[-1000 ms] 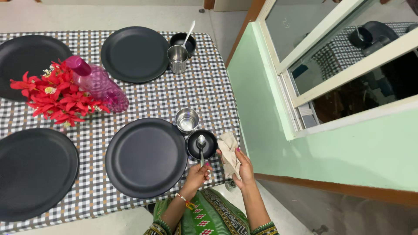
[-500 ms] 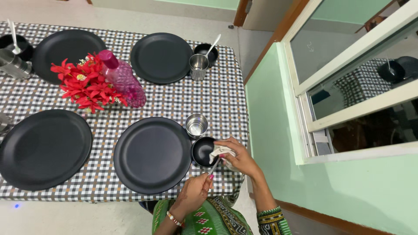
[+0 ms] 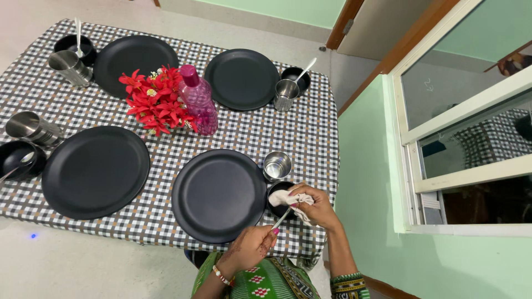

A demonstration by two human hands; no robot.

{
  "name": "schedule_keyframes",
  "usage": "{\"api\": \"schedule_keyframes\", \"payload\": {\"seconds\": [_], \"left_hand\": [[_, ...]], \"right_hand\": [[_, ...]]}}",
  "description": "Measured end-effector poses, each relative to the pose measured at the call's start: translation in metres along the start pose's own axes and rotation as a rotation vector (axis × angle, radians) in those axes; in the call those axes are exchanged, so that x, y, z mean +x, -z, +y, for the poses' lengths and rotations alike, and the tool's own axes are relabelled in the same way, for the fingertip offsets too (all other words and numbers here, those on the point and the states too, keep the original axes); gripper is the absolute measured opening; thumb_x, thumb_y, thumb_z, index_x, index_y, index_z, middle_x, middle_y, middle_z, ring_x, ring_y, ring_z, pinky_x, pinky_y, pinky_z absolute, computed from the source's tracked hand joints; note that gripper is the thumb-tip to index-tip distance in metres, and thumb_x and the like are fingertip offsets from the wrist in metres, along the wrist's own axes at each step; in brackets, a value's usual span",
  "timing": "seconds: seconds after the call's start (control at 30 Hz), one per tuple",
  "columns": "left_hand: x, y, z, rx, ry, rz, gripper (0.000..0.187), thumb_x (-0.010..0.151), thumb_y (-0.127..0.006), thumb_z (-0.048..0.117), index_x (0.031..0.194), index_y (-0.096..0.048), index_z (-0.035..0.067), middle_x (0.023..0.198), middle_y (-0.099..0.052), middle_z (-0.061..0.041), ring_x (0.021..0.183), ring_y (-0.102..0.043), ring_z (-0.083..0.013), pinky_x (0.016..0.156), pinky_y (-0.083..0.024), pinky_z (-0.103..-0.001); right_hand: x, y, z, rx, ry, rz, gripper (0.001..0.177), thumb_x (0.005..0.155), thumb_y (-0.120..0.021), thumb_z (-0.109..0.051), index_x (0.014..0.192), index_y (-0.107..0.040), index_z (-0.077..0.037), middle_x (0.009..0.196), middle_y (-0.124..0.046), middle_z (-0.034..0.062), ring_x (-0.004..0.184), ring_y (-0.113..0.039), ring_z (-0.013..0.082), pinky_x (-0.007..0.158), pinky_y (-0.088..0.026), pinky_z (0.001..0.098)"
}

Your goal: The person retrieves a cloth from a side table and then uses it to wipe down several plates, bowls, and spoons already set on a dining table.

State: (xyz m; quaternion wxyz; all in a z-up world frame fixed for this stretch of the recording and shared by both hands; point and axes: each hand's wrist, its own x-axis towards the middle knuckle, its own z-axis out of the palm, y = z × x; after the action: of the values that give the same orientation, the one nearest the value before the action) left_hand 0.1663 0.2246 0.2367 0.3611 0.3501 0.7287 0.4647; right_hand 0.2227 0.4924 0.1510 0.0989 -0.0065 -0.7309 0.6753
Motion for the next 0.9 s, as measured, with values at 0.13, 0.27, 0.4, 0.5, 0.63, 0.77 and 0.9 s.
{"api": "schedule_keyframes", "payload": {"seconds": [0.13,0.27,0.4,0.5,0.63,0.77,0.9], "left_hand": [[-0.008,0.012,0.003,-0.029,0.008,0.057,0.028,0.102,-0.049,0.018,0.081,-0.061,0.002,0.063,-0.061,-0.012,0.056,-0.062,-0.025,0.061,-0.05,-0.04],[-0.019,0.029,0.0,-0.046,0.047,0.155,0.024,0.1,-0.049,0.015,0.081,-0.056,0.001,0.06,-0.054,-0.014,0.053,-0.057,-0.0255,0.058,-0.05,-0.04],[-0.029,0.035,-0.011,-0.093,-0.06,0.304,0.027,0.102,-0.047,0.019,0.083,-0.058,0.002,0.06,-0.056,-0.011,0.054,-0.058,-0.0226,0.056,-0.048,-0.038],[-0.033,0.04,-0.02,-0.185,0.085,0.378,0.033,0.106,-0.047,0.024,0.084,-0.06,0.002,0.057,-0.052,-0.013,0.05,-0.053,-0.0261,0.051,-0.044,-0.039],[-0.032,0.044,-0.038,-0.154,0.099,0.445,0.03,0.105,-0.048,0.02,0.085,-0.06,0.002,0.06,-0.057,-0.014,0.052,-0.059,-0.0273,0.053,-0.045,-0.039],[-0.032,0.043,-0.06,-0.084,-0.02,0.419,0.022,0.1,-0.051,0.015,0.086,-0.061,0.002,0.064,-0.067,-0.014,0.057,-0.068,-0.0282,0.055,-0.05,-0.04],[-0.036,0.052,-0.068,-0.081,-0.03,0.402,0.014,0.091,-0.052,0.007,0.081,-0.059,0.0,0.068,-0.069,-0.014,0.061,-0.071,-0.0307,0.059,-0.055,-0.042]], "right_hand": [[0.013,-0.018,0.011,-0.052,-0.245,0.098,0.024,0.089,-0.06,-0.002,0.109,-0.073,-0.001,0.091,-0.075,0.0015,0.078,-0.068,0.0092,0.068,-0.057,0.0259],[0.033,-0.061,0.045,-0.058,-0.071,0.435,0.022,0.108,-0.061,-0.02,0.109,-0.07,0.0,0.086,-0.068,0.0051,0.076,-0.059,0.0092,0.065,-0.049,0.0264],[0.065,-0.087,0.037,0.572,-0.267,0.801,0.042,0.108,-0.049,-0.039,0.118,-0.063,-0.001,0.096,-0.069,0.0086,0.074,-0.064,0.0168,0.061,-0.052,0.0322],[0.071,-0.111,-0.01,0.982,-0.368,0.687,0.051,0.105,-0.043,-0.046,0.129,-0.057,-0.003,0.109,-0.069,0.011,0.083,-0.071,0.0209,0.068,-0.059,0.0336],[0.06,-0.165,-0.068,0.929,-0.608,0.501,0.054,0.095,-0.041,-0.043,0.128,-0.057,-0.003,0.11,-0.073,0.0182,0.087,-0.077,0.0268,0.07,-0.066,0.0336],[0.048,-0.202,-0.052,0.641,-0.451,0.193,0.041,0.102,-0.059,-0.034,0.121,-0.063,0.002,0.095,-0.076,0.0188,0.072,-0.072,0.017,0.046,-0.047,0.0242],[0.045,-0.213,-0.031,0.496,-0.443,0.293,0.039,0.101,-0.059,-0.039,0.102,-0.068,-0.001,0.073,-0.072,0.0115,0.045,-0.06,0.0122,0.034,-0.04,0.0222]]}}
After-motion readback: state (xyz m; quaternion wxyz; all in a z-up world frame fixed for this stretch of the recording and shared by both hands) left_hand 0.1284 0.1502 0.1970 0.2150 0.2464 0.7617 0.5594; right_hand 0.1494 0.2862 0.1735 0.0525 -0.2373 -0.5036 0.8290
